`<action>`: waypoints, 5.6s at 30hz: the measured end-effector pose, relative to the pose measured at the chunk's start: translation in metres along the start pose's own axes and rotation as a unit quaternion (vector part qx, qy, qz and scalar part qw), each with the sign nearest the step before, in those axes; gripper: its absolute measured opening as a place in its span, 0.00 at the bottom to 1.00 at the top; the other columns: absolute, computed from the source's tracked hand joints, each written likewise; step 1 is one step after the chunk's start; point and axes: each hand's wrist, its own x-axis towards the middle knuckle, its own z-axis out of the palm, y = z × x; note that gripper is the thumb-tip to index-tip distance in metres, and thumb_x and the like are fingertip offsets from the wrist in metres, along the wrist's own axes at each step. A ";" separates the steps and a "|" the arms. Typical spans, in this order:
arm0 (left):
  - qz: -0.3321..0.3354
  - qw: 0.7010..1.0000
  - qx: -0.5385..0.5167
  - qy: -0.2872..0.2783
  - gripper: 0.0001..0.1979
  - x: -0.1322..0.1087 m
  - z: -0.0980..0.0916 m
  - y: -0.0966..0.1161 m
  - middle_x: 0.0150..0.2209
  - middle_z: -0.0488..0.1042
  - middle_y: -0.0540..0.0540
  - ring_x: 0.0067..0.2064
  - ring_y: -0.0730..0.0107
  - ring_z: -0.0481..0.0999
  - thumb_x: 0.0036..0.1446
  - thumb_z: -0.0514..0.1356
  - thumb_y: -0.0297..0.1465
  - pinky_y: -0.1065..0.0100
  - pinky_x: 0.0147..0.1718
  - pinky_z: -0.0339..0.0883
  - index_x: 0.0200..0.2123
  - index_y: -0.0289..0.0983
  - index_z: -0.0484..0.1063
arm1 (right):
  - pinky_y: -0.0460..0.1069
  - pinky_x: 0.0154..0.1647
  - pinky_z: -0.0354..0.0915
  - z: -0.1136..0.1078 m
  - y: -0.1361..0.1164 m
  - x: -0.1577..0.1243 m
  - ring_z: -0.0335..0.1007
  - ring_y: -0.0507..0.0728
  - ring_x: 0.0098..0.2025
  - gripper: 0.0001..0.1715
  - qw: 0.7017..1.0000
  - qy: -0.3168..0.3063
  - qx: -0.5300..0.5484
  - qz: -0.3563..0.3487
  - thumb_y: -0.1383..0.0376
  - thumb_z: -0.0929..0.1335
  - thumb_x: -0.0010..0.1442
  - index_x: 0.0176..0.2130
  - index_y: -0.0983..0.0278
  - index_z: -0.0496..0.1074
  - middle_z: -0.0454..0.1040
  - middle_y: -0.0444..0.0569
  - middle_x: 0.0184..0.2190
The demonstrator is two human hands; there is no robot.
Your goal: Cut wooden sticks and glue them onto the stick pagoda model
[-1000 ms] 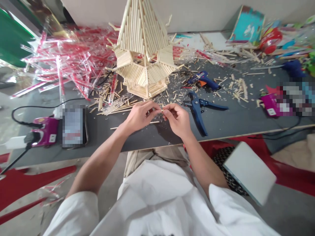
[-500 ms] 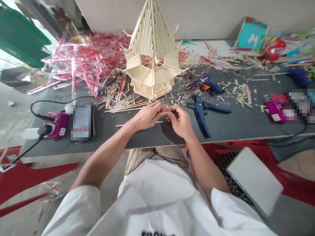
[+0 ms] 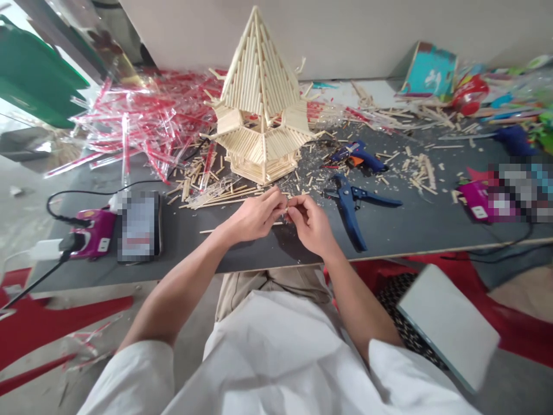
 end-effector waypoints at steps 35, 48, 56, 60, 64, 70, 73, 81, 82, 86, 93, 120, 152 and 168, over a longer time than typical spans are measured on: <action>-0.497 0.835 0.206 0.119 0.10 -0.013 -0.108 -0.119 0.41 0.85 0.48 0.40 0.58 0.78 0.58 0.66 0.35 0.62 0.38 0.64 0.41 0.45 0.86 | 0.53 0.40 0.71 -0.002 0.009 0.004 0.75 0.56 0.34 0.06 0.979 0.134 -0.151 -0.032 0.62 0.71 0.67 0.42 0.60 0.72 0.78 0.48 0.37; -0.287 0.891 0.176 0.305 0.06 -0.027 -0.096 -0.058 0.34 0.84 0.52 0.31 0.73 0.73 0.59 0.70 0.25 0.65 0.41 0.68 0.40 0.39 0.85 | 0.53 0.44 0.74 -0.004 -0.003 0.005 0.77 0.56 0.42 0.12 0.987 0.086 -0.121 -0.058 0.60 0.69 0.71 0.51 0.57 0.80 0.80 0.50 0.44; -0.147 0.933 -0.059 0.324 0.08 -0.035 -0.007 0.039 0.42 0.85 0.49 0.37 0.73 0.84 0.62 0.70 0.30 0.72 0.33 0.77 0.44 0.41 0.80 | 0.48 0.37 0.70 0.008 -0.006 0.007 0.72 0.51 0.33 0.13 0.970 0.074 0.201 0.117 0.56 0.78 0.59 0.43 0.58 0.81 0.79 0.44 0.36; -0.127 0.937 -0.064 0.320 0.15 -0.026 0.013 0.035 0.44 0.85 0.47 0.43 0.68 0.87 0.62 0.71 0.30 0.73 0.37 0.79 0.51 0.41 0.75 | 0.43 0.33 0.66 0.026 -0.015 0.009 0.67 0.47 0.30 0.15 0.889 0.067 0.393 0.226 0.60 0.83 0.50 0.38 0.60 0.82 0.74 0.40 0.28; -0.132 0.935 -0.059 0.324 0.19 -0.026 0.014 0.030 0.43 0.86 0.49 0.45 0.68 0.87 0.62 0.70 0.29 0.73 0.37 0.79 0.54 0.43 0.72 | 0.42 0.27 0.60 0.040 -0.025 0.008 0.57 0.45 0.25 0.14 0.839 0.058 0.461 0.285 0.61 0.83 0.48 0.33 0.63 0.80 0.68 0.38 0.22; -0.134 0.936 -0.040 0.324 0.21 -0.031 0.013 0.030 0.41 0.86 0.51 0.42 0.69 0.87 0.62 0.70 0.28 0.72 0.37 0.80 0.56 0.43 0.70 | 0.43 0.25 0.56 0.041 -0.023 0.006 0.58 0.46 0.24 0.14 0.840 0.044 0.445 0.309 0.61 0.82 0.48 0.29 0.62 0.78 0.69 0.38 0.23; -0.124 0.941 -0.025 0.315 0.19 -0.033 0.014 0.027 0.46 0.85 0.50 0.42 0.70 0.87 0.63 0.70 0.29 0.73 0.35 0.79 0.54 0.44 0.72 | 0.45 0.27 0.56 0.034 -0.021 0.007 0.59 0.47 0.24 0.14 0.873 0.023 0.386 0.297 0.59 0.82 0.48 0.31 0.61 0.80 0.68 0.39 0.21; -0.119 0.939 -0.080 0.312 0.22 -0.038 0.019 0.024 0.45 0.85 0.49 0.37 0.72 0.85 0.62 0.70 0.30 0.72 0.34 0.79 0.56 0.44 0.68 | 0.48 0.30 0.55 0.019 -0.020 0.005 0.62 0.49 0.28 0.15 0.944 -0.030 0.257 0.207 0.51 0.77 0.62 0.36 0.61 0.83 0.74 0.44 0.27; -0.120 0.938 -0.089 0.314 0.22 -0.038 0.019 0.024 0.44 0.86 0.49 0.36 0.73 0.85 0.62 0.71 0.30 0.71 0.33 0.79 0.56 0.44 0.67 | 0.48 0.30 0.55 0.019 -0.018 0.005 0.61 0.49 0.28 0.16 0.948 -0.032 0.246 0.200 0.51 0.76 0.62 0.36 0.61 0.83 0.72 0.43 0.26; -0.120 0.932 -0.107 0.326 0.22 -0.038 0.020 0.026 0.42 0.86 0.49 0.36 0.72 0.85 0.62 0.71 0.31 0.71 0.34 0.80 0.55 0.44 0.67 | 0.48 0.29 0.54 0.020 -0.016 0.004 0.61 0.50 0.28 0.18 0.955 -0.038 0.224 0.189 0.49 0.77 0.60 0.36 0.61 0.81 0.70 0.42 0.25; -0.125 0.926 -0.054 0.353 0.21 -0.042 0.022 0.030 0.39 0.86 0.52 0.40 0.65 0.88 0.61 0.72 0.32 0.68 0.37 0.82 0.53 0.46 0.69 | 0.48 0.29 0.57 0.014 -0.027 0.006 0.60 0.50 0.27 0.16 0.963 -0.078 0.202 0.162 0.51 0.76 0.63 0.37 0.61 0.82 0.71 0.43 0.27; -0.232 0.930 0.030 0.284 0.06 -0.038 -0.070 0.004 0.38 0.84 0.51 0.36 0.71 0.82 0.63 0.67 0.31 0.70 0.39 0.76 0.43 0.43 0.83 | 0.55 0.44 0.72 -0.022 -0.023 0.024 0.77 0.58 0.37 0.07 0.956 0.081 -0.272 -0.078 0.66 0.68 0.69 0.43 0.61 0.79 0.81 0.51 0.41; -0.231 0.919 -0.198 0.252 0.06 -0.053 -0.058 -0.039 0.36 0.84 0.45 0.36 0.69 0.81 0.58 0.70 0.34 0.70 0.35 0.74 0.37 0.39 0.84 | 0.58 0.54 0.68 -0.001 -0.009 0.020 0.71 0.62 0.48 0.08 0.921 -0.184 -0.322 -0.122 0.65 0.67 0.72 0.40 0.61 0.76 0.75 0.53 0.43; -0.142 0.961 -0.236 -0.017 0.08 -0.051 -0.056 -0.021 0.42 0.84 0.44 0.43 0.67 0.83 0.63 0.68 0.36 0.70 0.44 0.75 0.39 0.38 0.84 | 0.58 0.49 0.71 -0.055 -0.023 -0.005 0.71 0.61 0.43 0.10 0.887 -0.074 -0.431 -0.148 0.65 0.68 0.71 0.43 0.63 0.81 0.74 0.55 0.41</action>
